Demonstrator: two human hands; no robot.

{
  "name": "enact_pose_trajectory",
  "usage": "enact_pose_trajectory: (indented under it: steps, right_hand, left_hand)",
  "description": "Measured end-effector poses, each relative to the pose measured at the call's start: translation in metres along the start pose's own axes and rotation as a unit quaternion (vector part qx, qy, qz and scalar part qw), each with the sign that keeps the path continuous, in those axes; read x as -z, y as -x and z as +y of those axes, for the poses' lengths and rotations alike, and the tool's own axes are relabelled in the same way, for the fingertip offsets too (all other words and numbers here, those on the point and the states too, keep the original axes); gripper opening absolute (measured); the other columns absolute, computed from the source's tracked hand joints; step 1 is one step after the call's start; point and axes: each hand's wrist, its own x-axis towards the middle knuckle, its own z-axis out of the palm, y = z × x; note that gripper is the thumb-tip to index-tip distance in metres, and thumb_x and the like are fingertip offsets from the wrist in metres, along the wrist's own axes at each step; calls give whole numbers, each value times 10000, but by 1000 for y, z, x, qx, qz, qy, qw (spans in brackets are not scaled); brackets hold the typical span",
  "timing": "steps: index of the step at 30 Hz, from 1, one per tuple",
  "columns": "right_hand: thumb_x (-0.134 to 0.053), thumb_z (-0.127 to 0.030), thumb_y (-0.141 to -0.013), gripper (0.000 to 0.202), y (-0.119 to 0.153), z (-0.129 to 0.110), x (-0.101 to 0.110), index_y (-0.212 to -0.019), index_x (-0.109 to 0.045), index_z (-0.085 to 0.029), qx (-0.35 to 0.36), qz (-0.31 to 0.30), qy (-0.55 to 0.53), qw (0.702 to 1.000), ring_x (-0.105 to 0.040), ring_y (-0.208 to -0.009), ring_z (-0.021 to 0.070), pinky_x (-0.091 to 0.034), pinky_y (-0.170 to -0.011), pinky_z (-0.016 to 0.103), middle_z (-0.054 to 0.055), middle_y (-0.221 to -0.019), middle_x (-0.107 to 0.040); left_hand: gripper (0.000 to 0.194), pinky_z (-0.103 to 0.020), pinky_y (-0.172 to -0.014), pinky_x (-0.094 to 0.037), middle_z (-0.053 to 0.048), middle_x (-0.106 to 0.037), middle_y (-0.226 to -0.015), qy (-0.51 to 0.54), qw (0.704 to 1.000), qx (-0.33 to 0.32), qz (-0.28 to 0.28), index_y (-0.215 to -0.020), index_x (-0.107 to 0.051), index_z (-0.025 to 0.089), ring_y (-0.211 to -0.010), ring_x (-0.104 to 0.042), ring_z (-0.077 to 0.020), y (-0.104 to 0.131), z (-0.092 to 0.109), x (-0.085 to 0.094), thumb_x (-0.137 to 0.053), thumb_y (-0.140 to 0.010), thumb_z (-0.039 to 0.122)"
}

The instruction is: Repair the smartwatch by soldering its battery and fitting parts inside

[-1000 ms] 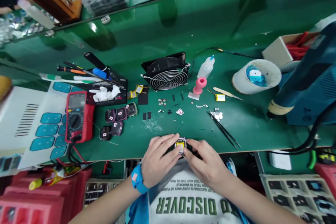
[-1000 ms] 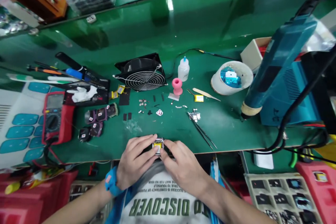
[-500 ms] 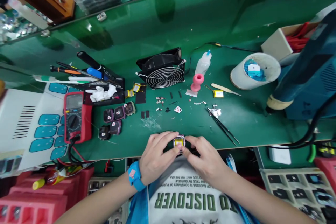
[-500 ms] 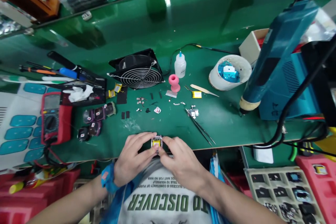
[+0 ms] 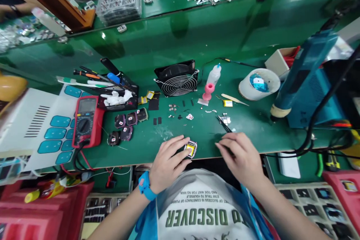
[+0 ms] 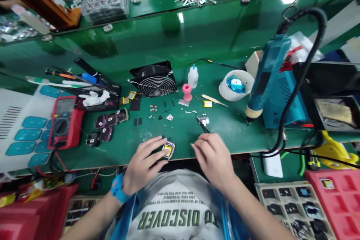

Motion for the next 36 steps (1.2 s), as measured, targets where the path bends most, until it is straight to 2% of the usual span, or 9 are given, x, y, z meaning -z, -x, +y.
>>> enact_pose_trajectory:
  steps: [3,7,11,15,21,25,30,33,36]
  right_hand:
    - [-619,-257,-1025,28,-4,19,12,-1018,-641,-241,-23,8,90,996,-647,-838,238,-584,-740,397,72,-939,-670]
    - [-576,-386,-1047,212,-2,31,16,-1047,-632,-181,-42,-10,169,985,-645,-874,282,-568,-765,414,115,-945,-667]
    - [-511,-420,-1073,280,-1,32,16,-966,-628,-188,-52,-33,211,976,-621,-758,255,-516,-691,374,77,-837,-639]
    - [-461,-387,-1094,325,-4,33,19,-857,-601,-214,-53,-56,208,975,-609,-677,217,-468,-634,341,40,-754,-610]
    - [-569,-430,-1052,291,-12,18,20,-872,-622,-207,-126,-43,14,991,-634,-551,161,-476,-527,292,7,-682,-663]
    - [-694,-402,-977,197,-17,6,13,-953,-650,-211,-225,-62,-240,942,-702,-540,144,-565,-517,249,-16,-711,-702]
    - [-774,-346,-924,128,-20,14,13,-888,-781,-223,-210,-141,-276,927,-770,-712,165,-645,-668,271,27,-846,-784]
    - [-782,-263,-924,29,-23,11,11,-926,-810,-256,-194,-144,-300,923,-793,-833,179,-653,-770,285,21,-909,-826]
    - [-735,-180,-949,116,-28,1,3,-960,-808,-269,-157,-166,-360,905,-808,-967,203,-657,-878,328,21,-1001,-840]
  left_hand:
    - [223,-425,-991,-602,-116,-751,-1279,-13,999,-39,-26,-1215,-690,195,-1236,-689,-266,-6,-2,0,-672,-994,212]
    - [230,-394,-908,-624,-108,-767,-1214,-23,996,-79,-38,-1247,-675,195,-1107,-727,-237,-16,-7,2,-635,-1024,238]
    - [225,-390,-891,-634,-113,-777,-1216,-66,992,-111,-13,-1251,-669,166,-1155,-722,-251,-10,-7,-1,-601,-1039,201]
    - [270,-417,-958,-609,-118,-778,-1216,-109,990,-85,22,-1272,-682,138,-1222,-694,-275,4,-2,-10,-617,-1010,117]
    - [257,-387,-900,-589,-86,-794,-1162,-92,993,-73,30,-1281,-676,147,-1139,-720,-246,7,1,-14,-610,-1033,161]
    - [255,-374,-888,-574,-81,-788,-1188,-83,995,-59,18,-1292,-666,156,-1139,-709,-233,5,3,-13,-585,-1052,182]
    - [292,-386,-931,-555,-71,-785,-1201,-75,996,-43,18,-1324,-651,182,-1167,-689,-230,6,5,-15,-580,-1043,146]
    - [264,-379,-939,-539,-60,-784,-1205,-69,996,-45,25,-1285,-669,174,-1160,-683,-226,7,5,-16,-589,-1036,138]
    - [274,-372,-961,-525,-58,-771,-1228,-59,998,-36,14,-1293,-674,190,-1184,-668,-217,7,4,-16,-589,-1036,144]
